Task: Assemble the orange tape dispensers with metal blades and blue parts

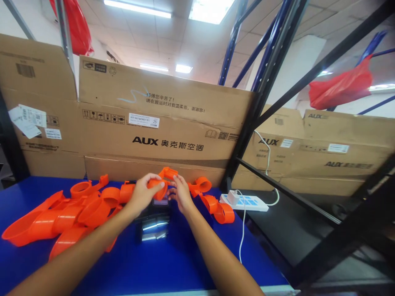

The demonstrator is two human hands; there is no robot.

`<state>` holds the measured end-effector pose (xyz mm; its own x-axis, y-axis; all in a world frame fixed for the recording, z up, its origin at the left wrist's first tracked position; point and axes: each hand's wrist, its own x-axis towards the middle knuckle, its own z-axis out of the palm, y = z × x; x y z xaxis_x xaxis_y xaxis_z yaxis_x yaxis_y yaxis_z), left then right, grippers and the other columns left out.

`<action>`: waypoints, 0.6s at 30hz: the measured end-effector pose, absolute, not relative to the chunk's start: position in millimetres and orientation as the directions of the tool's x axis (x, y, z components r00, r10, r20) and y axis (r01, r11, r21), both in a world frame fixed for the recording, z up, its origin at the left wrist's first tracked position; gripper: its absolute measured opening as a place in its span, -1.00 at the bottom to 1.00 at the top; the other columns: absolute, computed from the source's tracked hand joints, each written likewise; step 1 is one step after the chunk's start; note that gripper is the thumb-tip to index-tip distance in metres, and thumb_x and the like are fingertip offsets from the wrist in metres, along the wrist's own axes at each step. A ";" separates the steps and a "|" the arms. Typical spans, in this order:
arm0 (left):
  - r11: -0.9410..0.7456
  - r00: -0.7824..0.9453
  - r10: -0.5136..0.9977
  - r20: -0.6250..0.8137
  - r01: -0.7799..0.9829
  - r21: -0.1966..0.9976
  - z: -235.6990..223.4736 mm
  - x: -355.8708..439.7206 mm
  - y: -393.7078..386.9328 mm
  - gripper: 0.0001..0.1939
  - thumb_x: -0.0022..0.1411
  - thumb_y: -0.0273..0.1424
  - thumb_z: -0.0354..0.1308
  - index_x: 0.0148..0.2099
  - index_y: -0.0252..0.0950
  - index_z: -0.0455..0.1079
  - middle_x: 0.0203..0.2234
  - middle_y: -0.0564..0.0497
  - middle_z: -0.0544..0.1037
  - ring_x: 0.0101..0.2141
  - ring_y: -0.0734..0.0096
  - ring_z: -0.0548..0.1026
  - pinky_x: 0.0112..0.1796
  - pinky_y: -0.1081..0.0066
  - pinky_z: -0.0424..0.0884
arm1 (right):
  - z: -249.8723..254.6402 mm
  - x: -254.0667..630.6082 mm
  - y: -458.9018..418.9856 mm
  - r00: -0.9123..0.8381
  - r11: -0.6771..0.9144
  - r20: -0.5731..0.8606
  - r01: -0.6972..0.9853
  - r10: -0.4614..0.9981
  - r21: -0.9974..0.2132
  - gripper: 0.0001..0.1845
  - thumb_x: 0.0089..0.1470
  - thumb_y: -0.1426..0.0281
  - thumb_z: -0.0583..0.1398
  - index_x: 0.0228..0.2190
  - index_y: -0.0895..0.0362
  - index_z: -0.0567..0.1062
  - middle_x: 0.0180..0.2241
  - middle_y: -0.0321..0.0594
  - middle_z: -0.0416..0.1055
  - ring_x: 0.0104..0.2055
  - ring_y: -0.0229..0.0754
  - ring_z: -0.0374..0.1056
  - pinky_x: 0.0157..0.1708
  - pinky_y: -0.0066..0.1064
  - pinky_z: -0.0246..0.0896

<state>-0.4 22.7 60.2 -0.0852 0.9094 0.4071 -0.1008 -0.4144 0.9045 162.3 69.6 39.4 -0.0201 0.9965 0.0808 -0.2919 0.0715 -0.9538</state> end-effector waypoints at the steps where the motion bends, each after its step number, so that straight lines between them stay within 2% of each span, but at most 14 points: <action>1: -0.389 -0.027 0.921 0.389 -0.156 0.908 53.7 9.5 18.0 -0.73 0.01 -0.34 0.43 -0.18 -0.14 0.59 -0.23 -0.07 0.66 -0.21 0.12 0.61 -0.13 0.20 0.50 | 36.9 164.7 69.0 -0.012 0.086 0.093 -0.284 0.996 -0.955 -0.59 0.17 0.10 0.22 -0.02 0.01 0.35 -0.39 -0.32 0.53 -0.65 -0.31 0.32 -0.71 -0.53 0.21; 4: -0.325 0.092 0.929 0.359 -0.264 0.908 38.1 26.3 7.3 -0.67 -0.02 -0.40 0.46 -0.14 -0.15 0.60 -0.18 -0.11 0.66 -0.16 0.08 0.62 -0.08 0.17 0.51 | 27.5 168.7 67.8 0.013 0.132 0.133 -0.252 0.991 -0.959 -0.65 0.16 0.10 0.19 -0.11 0.04 0.38 -0.51 -0.39 0.45 -0.70 -0.32 0.23 -0.74 -0.55 0.11; 7: -0.308 0.067 0.936 0.346 -0.317 0.897 28.4 25.8 7.8 -0.64 -0.04 -0.39 0.50 -0.13 -0.16 0.61 -0.18 -0.10 0.63 -0.13 0.10 0.60 -0.06 0.23 0.48 | 20.7 171.4 68.8 0.020 0.178 0.178 -0.217 0.984 -0.960 -0.66 0.14 0.06 0.19 -0.20 0.04 0.38 -0.59 -0.45 0.35 -0.72 -0.32 0.15 -0.75 -0.54 0.04; 10: -0.299 -0.033 0.951 0.309 -0.366 0.881 20.5 22.1 16.7 -0.60 0.02 -0.29 0.49 -0.06 -0.12 0.58 -0.21 -0.03 0.59 -0.17 0.21 0.57 -0.12 0.33 0.46 | 17.8 170.6 69.9 0.020 0.235 0.235 -0.178 0.972 -0.956 -0.63 0.16 0.00 0.14 -0.23 0.03 0.36 -0.61 -0.45 0.31 -0.69 -0.30 0.17 -0.69 -0.53 0.10; 13: -0.225 -0.023 0.971 0.240 -0.440 0.869 11.4 25.5 23.1 -0.56 0.10 -0.12 0.41 0.01 -0.14 0.54 -0.23 -0.03 0.60 -0.25 0.20 0.59 -0.23 0.31 0.48 | 14.5 163.1 65.9 -0.004 0.288 0.290 -0.104 0.957 -0.952 -0.59 0.21 -0.06 0.09 -0.21 0.02 0.36 -0.60 -0.43 0.33 -0.65 -0.26 0.24 -0.63 -0.49 0.18; 15: -0.159 0.020 0.981 0.191 -0.477 0.865 5.3 28.0 23.8 -0.56 0.08 -0.05 0.39 -0.09 -0.21 0.55 -0.33 -0.07 0.62 -0.37 0.18 0.60 -0.34 0.29 0.48 | 11.9 157.0 59.5 -0.053 0.313 0.314 -0.027 0.948 -0.949 -0.55 0.25 -0.08 0.04 -0.16 0.02 0.38 -0.60 -0.42 0.33 -0.65 -0.23 0.25 -0.63 -0.46 0.19; 18: -0.109 0.003 0.992 0.127 -0.499 0.860 -1.7 22.8 24.1 -0.61 0.03 -0.06 0.41 -0.26 -0.26 0.53 -0.48 -0.05 0.59 -0.53 0.25 0.54 -0.48 0.35 0.41 | 11.7 155.7 47.9 -0.150 0.365 0.346 0.123 0.926 -0.923 -0.52 0.31 -0.07 -0.01 -0.09 0.02 0.42 -0.57 -0.38 0.37 -0.62 -0.19 0.27 -0.59 -0.42 0.20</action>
<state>22.8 24.1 -1.7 0.0033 0.9918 0.1274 -0.4985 -0.1088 0.8600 155.7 47.9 11.7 -0.1497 0.9261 0.3463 0.1226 0.3649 -0.9229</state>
